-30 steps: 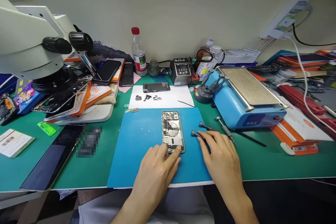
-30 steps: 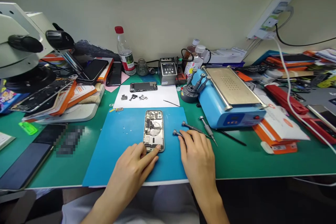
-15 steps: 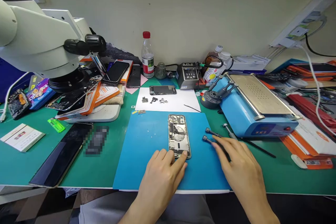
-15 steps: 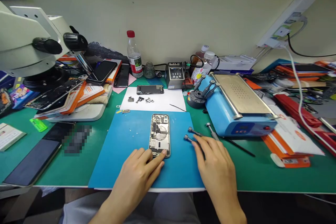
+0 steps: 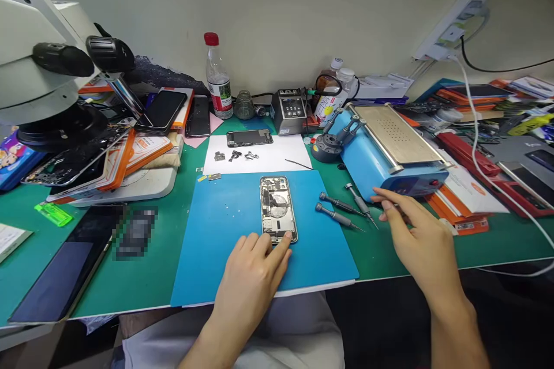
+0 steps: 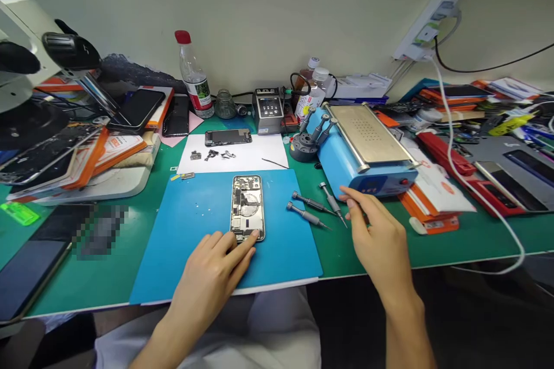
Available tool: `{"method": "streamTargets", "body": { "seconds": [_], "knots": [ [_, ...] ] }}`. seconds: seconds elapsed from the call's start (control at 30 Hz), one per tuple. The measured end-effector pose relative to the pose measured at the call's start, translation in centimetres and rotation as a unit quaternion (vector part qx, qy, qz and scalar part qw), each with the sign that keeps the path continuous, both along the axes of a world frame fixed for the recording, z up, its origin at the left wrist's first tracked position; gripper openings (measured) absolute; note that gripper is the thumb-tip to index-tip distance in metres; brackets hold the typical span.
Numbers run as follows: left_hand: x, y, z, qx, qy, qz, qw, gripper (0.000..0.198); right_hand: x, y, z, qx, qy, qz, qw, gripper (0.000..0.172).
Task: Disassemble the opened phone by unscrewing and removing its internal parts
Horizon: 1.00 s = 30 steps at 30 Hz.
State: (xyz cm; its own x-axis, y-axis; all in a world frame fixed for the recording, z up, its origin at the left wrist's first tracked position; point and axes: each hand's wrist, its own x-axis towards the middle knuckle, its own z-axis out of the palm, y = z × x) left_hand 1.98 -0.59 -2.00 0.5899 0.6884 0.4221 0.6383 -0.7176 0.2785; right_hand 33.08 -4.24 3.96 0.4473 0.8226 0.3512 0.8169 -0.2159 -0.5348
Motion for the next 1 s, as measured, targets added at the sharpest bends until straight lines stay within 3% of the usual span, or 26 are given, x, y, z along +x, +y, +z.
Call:
{"method": "streamTargets", "body": {
  "seconds": [0.13,0.3,0.43,0.67,0.87,1.0],
  "knots": [
    [0.0,0.0,0.0,0.0,0.001,0.003,1.0,0.034,-0.8,1.1,-0.1,0.0,0.014,0.024,1.0,0.048],
    [0.1,0.0,0.2,-0.004,0.004,0.006,1.0,0.032,-3.2,2.1,-1.4,-0.033,-0.053,0.125,0.99,0.034],
    [0.1,0.0,0.2,-0.02,0.004,0.014,1.0,0.032,-4.2,2.4,-2.7,-0.035,-0.101,0.178,0.978,0.034],
    [0.1,0.1,0.3,-0.024,-0.003,0.013,1.0,0.032,-3.5,2.5,-3.1,0.008,-0.123,0.197,0.973,0.03],
    [0.2,0.2,0.3,-0.028,-0.012,0.013,0.999,0.033,-3.8,2.7,-3.0,-0.02,-0.153,0.224,0.962,0.037],
    [0.2,0.3,0.5,-0.033,-0.021,0.015,0.999,0.032,-3.3,3.1,-3.0,-0.021,-0.186,0.163,0.969,0.043]
  ]
}}
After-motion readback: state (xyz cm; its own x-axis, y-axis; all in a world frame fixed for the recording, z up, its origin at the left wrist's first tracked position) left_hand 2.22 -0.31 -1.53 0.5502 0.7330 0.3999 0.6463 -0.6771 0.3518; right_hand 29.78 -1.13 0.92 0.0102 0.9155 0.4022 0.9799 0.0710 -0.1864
